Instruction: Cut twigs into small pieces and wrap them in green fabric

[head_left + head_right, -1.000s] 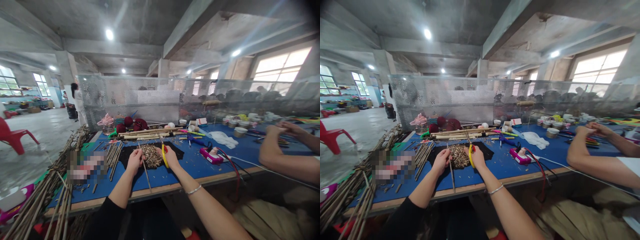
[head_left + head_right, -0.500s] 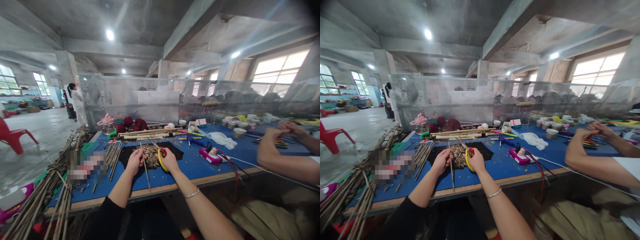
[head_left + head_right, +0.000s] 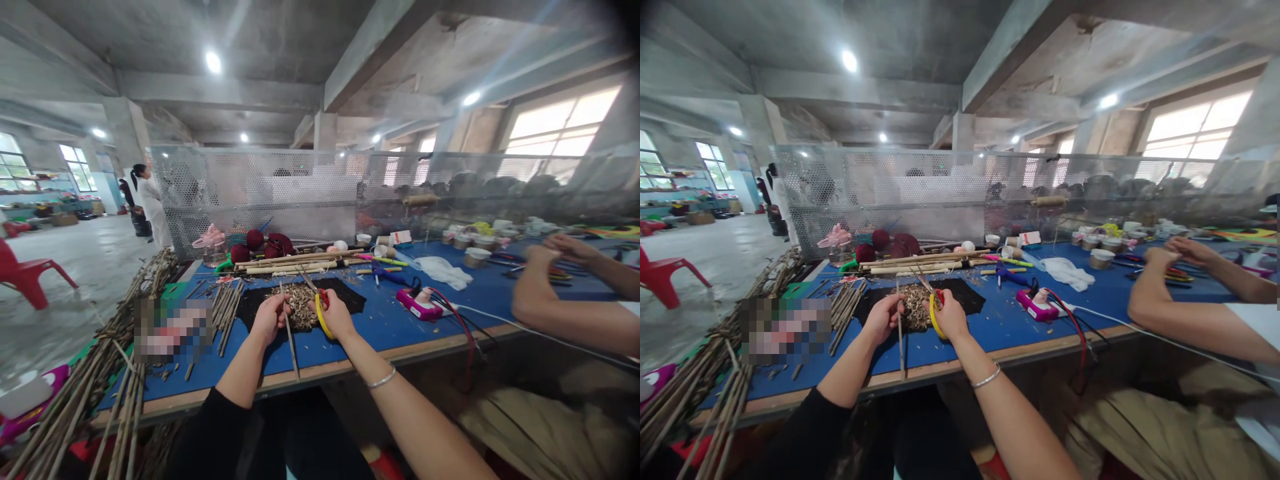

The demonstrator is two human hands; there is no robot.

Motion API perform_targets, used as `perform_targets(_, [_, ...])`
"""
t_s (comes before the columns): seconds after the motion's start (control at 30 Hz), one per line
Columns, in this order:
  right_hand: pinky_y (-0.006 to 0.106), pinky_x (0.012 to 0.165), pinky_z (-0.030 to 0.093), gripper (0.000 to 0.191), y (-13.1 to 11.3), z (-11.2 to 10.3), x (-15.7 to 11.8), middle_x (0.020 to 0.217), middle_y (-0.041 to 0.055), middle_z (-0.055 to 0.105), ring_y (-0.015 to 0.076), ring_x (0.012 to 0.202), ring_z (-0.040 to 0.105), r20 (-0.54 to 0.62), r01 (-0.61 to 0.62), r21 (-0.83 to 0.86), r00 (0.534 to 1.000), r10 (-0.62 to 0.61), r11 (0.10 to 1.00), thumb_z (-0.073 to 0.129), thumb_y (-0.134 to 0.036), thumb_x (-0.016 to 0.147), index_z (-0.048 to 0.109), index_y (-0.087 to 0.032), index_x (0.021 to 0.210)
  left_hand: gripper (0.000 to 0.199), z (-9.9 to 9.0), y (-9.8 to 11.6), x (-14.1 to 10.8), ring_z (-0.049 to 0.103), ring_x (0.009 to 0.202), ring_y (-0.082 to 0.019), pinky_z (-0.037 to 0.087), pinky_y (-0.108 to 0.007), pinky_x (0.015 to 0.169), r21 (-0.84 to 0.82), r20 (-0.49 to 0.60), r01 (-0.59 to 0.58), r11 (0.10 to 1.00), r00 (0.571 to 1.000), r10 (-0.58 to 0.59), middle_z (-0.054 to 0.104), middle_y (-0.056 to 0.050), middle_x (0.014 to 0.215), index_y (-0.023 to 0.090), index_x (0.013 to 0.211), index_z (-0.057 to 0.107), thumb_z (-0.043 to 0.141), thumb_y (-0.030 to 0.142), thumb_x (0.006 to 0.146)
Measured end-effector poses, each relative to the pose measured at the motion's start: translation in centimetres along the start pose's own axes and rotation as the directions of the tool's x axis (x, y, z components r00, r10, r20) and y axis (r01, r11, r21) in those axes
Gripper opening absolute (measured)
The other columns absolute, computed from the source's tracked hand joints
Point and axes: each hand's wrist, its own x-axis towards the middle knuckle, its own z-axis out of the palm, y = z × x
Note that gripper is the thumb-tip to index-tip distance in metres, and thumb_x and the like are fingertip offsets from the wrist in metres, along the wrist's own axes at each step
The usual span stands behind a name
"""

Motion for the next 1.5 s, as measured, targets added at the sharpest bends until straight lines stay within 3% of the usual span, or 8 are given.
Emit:
perform_targets(0.27, [0.023, 0.061, 0.037, 0.039, -0.5, -0.1, -0.1, 0.086, 0.0048, 0.064, 0.0167, 0.074, 0.059, 0.042, -0.009, -0.073, 0.999, 0.012, 0.997, 0.061, -0.05, 0.069, 0.054, -0.019, 0.092, 0.031, 0.2, 0.1, -0.2, 0.031, 0.031, -0.002, 0.012, -0.015, 0.032, 0.045, 0.012, 0.017, 0.999, 1.0, -0.018, 0.054, 0.003, 0.051, 0.014, 0.08, 0.055, 0.062, 0.039, 0.064])
perform_targets(0.47, [0.024, 0.06, 0.036, 0.043, -1.0, -0.3, 0.3, 0.085, 0.0052, 0.065, 0.0184, 0.076, 0.06, 0.074, -0.063, -0.134, 0.995, 0.073, 0.989, 0.061, -0.056, 0.068, 0.055, -0.02, 0.091, 0.032, 0.1, 0.2, -0.2, 0.033, 0.038, -0.001, 0.011, -0.014, 0.035, 0.064, -0.034, 0.017, 0.998, 0.999, -0.014, 0.057, 0.001, 0.063, 0.013, 0.078, 0.058, 0.066, 0.039, 0.061])
perform_targets(0.73, [0.024, 0.062, 0.039, 0.048, -3.8, -1.6, 1.2, 0.083, 0.0076, 0.066, 0.0191, 0.073, 0.062, 0.295, -0.022, -0.084, 0.954, 0.046, 0.996, 0.059, -0.06, 0.067, 0.054, -0.017, 0.088, 0.038, 0.3, 0.4, -0.5, 0.031, 0.039, 0.0, 0.009, -0.015, 0.038, 0.05, -0.042, 0.025, 0.998, 0.999, -0.023, 0.055, 0.001, 0.06, 0.013, 0.08, 0.062, 0.073, 0.039, 0.055])
perform_targets(0.83, [0.025, 0.063, 0.04, 0.051, -4.8, -2.0, 1.1, 0.087, 0.0095, 0.066, 0.0216, 0.078, 0.062, 0.347, 0.005, -0.123, 0.937, 0.038, 0.992, 0.058, -0.062, 0.067, 0.056, -0.016, 0.089, 0.04, 0.2, 0.3, -0.5, 0.03, 0.039, -0.001, 0.008, -0.016, 0.038, 0.047, -0.041, 0.025, 0.999, 0.999, -0.024, 0.048, 0.005, 0.052, 0.013, 0.08, 0.063, 0.076, 0.04, 0.054])
perform_targets(0.97, [0.027, 0.063, 0.041, 0.054, -6.1, -2.3, 0.7, 0.093, 0.0107, 0.066, 0.0252, 0.085, 0.063, 0.352, 0.002, -0.189, 0.934, 0.066, 0.982, 0.057, -0.064, 0.066, 0.057, -0.017, 0.092, 0.042, 0.0, 0.1, -0.4, 0.027, 0.038, -0.002, 0.009, -0.016, 0.038, 0.072, -0.009, 0.014, 0.997, 1.0, -0.014, 0.034, 0.008, 0.044, 0.013, 0.081, 0.064, 0.076, 0.043, 0.055])
perform_targets(1.23, [0.03, 0.064, 0.042, 0.061, -6.9, -2.3, 0.7, 0.093, 0.0139, 0.065, 0.029, 0.086, 0.063, 0.315, 0.024, -0.291, 0.946, 0.072, 0.956, 0.058, -0.068, 0.061, 0.057, -0.016, 0.092, 0.046, 0.1, 0.3, -0.4, 0.023, 0.038, 0.0, 0.008, -0.017, 0.038, 0.041, 0.003, -0.008, 0.999, 1.0, 0.008, 0.033, 0.009, 0.045, 0.012, 0.083, 0.064, 0.077, 0.044, 0.053])
perform_targets(1.5, [0.027, 0.064, 0.042, 0.057, -6.9, -1.5, 0.6, 0.093, 0.0128, 0.066, 0.0258, 0.085, 0.064, 0.361, 0.057, -0.245, 0.932, 0.037, 0.968, 0.055, -0.066, 0.067, 0.057, -0.017, 0.097, 0.04, -0.2, -0.3, -0.1, 0.019, 0.036, 0.0, 0.008, -0.017, 0.038, 0.003, 0.066, -0.009, 1.0, 0.998, 0.008, 0.032, 0.01, 0.044, 0.013, 0.081, 0.064, 0.075, 0.043, 0.057])
